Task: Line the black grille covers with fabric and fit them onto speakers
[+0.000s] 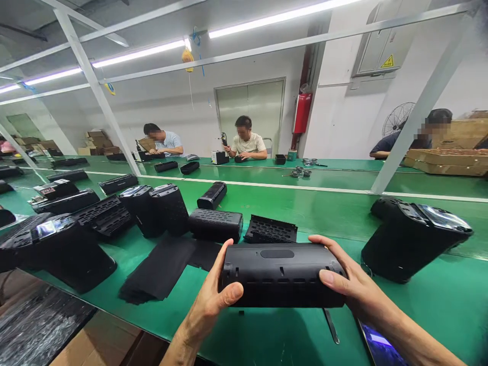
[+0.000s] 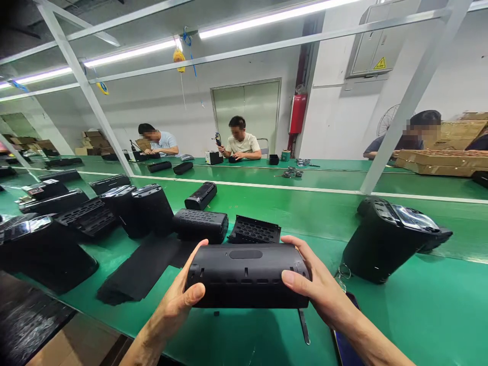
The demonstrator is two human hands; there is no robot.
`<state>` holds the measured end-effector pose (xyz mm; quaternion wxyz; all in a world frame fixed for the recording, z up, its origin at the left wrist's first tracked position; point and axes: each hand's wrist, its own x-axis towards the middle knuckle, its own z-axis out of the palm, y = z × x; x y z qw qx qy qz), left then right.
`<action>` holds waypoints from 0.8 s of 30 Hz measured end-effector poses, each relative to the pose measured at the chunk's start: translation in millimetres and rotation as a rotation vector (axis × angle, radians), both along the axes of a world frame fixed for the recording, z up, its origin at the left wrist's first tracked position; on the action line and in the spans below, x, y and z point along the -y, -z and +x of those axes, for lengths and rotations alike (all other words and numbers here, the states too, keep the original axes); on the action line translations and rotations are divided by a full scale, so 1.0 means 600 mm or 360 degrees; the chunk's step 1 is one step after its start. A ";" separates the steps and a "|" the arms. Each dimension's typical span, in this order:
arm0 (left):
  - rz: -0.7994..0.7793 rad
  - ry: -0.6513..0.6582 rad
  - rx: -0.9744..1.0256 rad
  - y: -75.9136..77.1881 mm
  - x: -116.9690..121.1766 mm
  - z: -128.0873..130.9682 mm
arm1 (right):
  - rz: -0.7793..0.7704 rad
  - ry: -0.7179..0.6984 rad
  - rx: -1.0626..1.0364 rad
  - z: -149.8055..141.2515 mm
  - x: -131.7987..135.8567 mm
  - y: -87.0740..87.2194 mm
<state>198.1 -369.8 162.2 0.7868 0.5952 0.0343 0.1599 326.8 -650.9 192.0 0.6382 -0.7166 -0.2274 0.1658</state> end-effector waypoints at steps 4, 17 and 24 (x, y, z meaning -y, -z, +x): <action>-0.0124 -0.0208 -0.0004 0.018 0.013 0.003 | -0.0011 0.0041 -0.0242 -0.006 -0.004 0.016; -0.0230 0.0116 -0.0219 0.023 -0.002 -0.003 | -0.0249 0.0173 -0.0051 -0.045 0.023 0.034; 0.0209 -0.0131 -0.0081 0.024 -0.031 0.049 | -0.0124 0.0260 0.0155 0.058 0.015 0.010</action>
